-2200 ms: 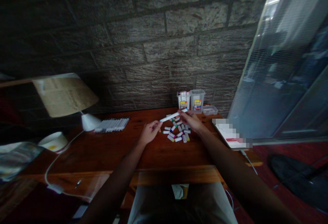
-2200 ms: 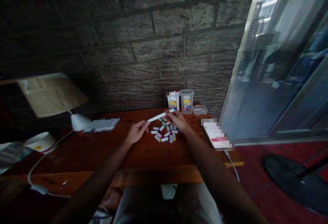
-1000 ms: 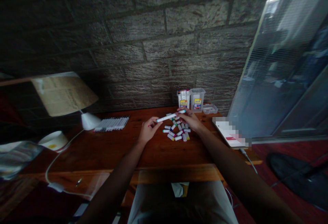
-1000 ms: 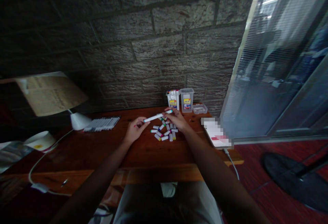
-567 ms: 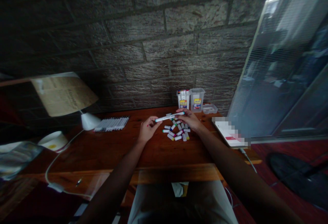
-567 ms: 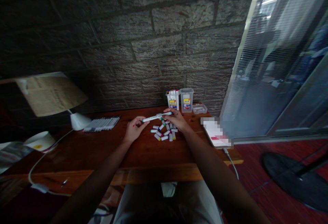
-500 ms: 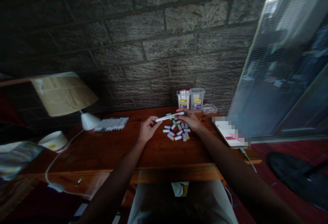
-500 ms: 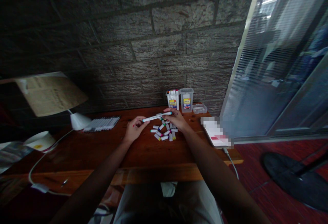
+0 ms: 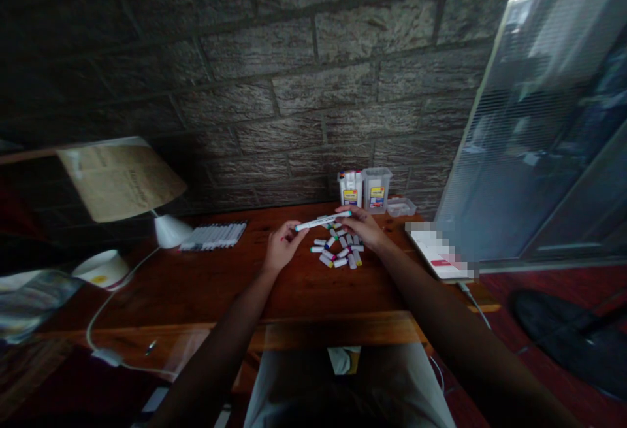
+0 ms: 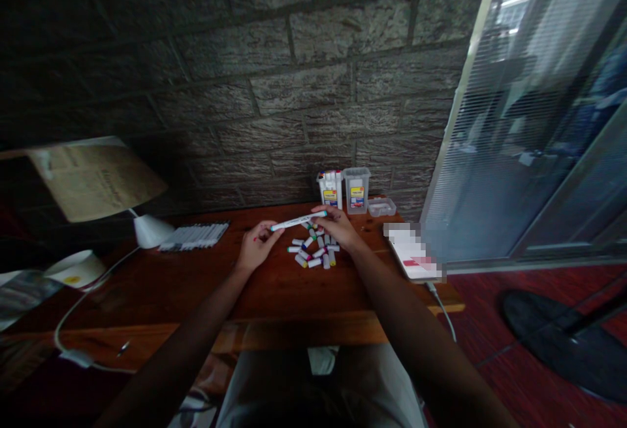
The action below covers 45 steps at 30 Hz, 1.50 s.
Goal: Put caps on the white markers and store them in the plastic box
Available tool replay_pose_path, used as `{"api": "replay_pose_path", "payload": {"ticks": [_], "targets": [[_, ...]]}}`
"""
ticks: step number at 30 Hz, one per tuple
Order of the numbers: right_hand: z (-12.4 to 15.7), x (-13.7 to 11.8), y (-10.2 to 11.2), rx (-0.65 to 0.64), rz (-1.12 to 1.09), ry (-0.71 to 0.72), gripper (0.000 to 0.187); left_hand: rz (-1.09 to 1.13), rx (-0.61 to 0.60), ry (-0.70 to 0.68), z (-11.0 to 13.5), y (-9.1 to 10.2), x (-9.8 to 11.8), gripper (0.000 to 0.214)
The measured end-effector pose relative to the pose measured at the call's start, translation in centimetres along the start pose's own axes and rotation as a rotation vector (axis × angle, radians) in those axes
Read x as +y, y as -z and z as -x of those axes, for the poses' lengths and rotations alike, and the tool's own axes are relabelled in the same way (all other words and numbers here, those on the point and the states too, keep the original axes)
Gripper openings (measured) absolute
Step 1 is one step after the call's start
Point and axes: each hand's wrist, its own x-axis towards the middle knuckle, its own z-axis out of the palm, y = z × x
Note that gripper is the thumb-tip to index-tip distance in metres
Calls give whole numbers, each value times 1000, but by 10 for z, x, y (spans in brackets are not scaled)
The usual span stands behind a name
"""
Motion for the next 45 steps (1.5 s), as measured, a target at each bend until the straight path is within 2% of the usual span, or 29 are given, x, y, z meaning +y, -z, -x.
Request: {"api": "replay_pose_path", "payload": {"ticks": [6,35,41,45], "targets": [[0,-1,-1,-5,-2,-8,37,46,23,19,-1,0,-2,32],[0,3,1,-34,24,-1,33,-1,26,2,-2,2,0,30],[0,4,1,-85,70,-18,33,56,110,25,-4,1,-6,36],[1,4,2,-94,83,-24,33,24,112,15,-4,1,-8,35]]}}
